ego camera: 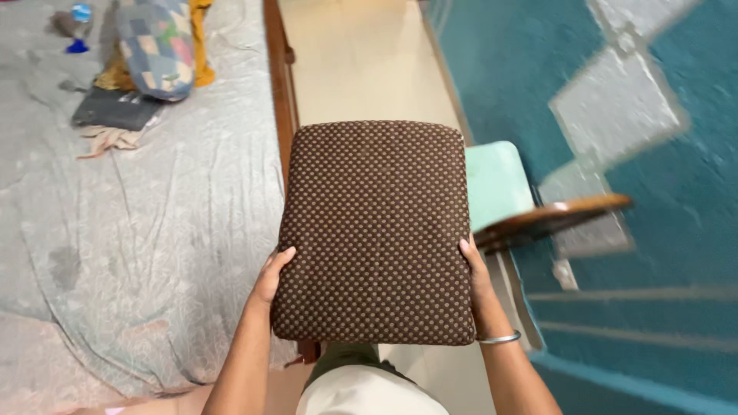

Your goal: The person organizes bedding items on a bed, moving a yellow pillow and a patterned pillow aside. They then pick up a brown cushion and place it on a nearby chair. Finally, the person uses a spray bottle and a cloth to clean the wooden headboard of the bed.

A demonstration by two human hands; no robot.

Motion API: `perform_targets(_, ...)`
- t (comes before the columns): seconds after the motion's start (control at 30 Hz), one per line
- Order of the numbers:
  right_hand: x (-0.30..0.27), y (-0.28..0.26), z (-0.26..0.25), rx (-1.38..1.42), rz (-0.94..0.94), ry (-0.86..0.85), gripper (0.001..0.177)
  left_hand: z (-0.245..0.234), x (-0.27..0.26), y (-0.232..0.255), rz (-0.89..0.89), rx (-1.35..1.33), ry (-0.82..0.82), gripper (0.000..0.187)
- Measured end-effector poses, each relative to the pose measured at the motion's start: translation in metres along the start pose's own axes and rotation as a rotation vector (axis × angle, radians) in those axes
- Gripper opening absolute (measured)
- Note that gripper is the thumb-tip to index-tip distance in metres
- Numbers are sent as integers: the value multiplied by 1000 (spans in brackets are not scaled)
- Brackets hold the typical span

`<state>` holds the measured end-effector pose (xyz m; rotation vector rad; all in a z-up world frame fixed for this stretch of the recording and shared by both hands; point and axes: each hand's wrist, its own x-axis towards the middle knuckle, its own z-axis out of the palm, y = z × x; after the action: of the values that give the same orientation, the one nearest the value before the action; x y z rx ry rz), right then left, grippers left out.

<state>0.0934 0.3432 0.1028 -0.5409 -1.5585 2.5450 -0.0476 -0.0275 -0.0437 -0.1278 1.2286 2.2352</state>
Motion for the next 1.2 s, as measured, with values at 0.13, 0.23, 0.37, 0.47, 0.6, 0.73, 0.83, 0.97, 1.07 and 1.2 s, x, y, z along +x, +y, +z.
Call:
perform_targets(0.13, 81, -10, 37, -87, 20, -102, 77, -25, 43, 23, 81, -65, 18, 63)
perform_targets(0.23, 142, -21, 64, -217, 129, -60, 79, -40, 82, 45, 81, 0, 102, 66)
perform_targets(0.37, 229, -27, 89, -190, 173, -79, 78, -51, 138, 82, 165, -9, 131, 72)
perform_targets(0.47, 300, -30, 98, -211, 249, -30, 75, -49, 178, 118, 157, 20, 176, 74)
perform_targets(0.6, 378, -33, 111, -219, 234, -84, 72, -43, 220, 162, 80, 47, 256, 81)
perform_targets(0.73, 455, -47, 145, -277, 360, -59, 70, -39, 271, 209, 119, 58, 307, 89)
perform_targets(0.83, 531, -45, 165, -276, 256, -273, 69, -38, 299, 232, 112, 38, 377, 90)
perform_targets(0.97, 634, -36, 195, -256, 278, -379, 67, -43, 356, 261, -135, -65, 616, 89)
perform_targets(1.07, 708, -36, 228, -294, 339, -454, 65, -48, 389, 282, 33, -65, 696, 87)
perform_targets(1.2, 803, -34, 277, -346, 375, -592, 63, -55, 428, 304, 210, -242, 739, 80)
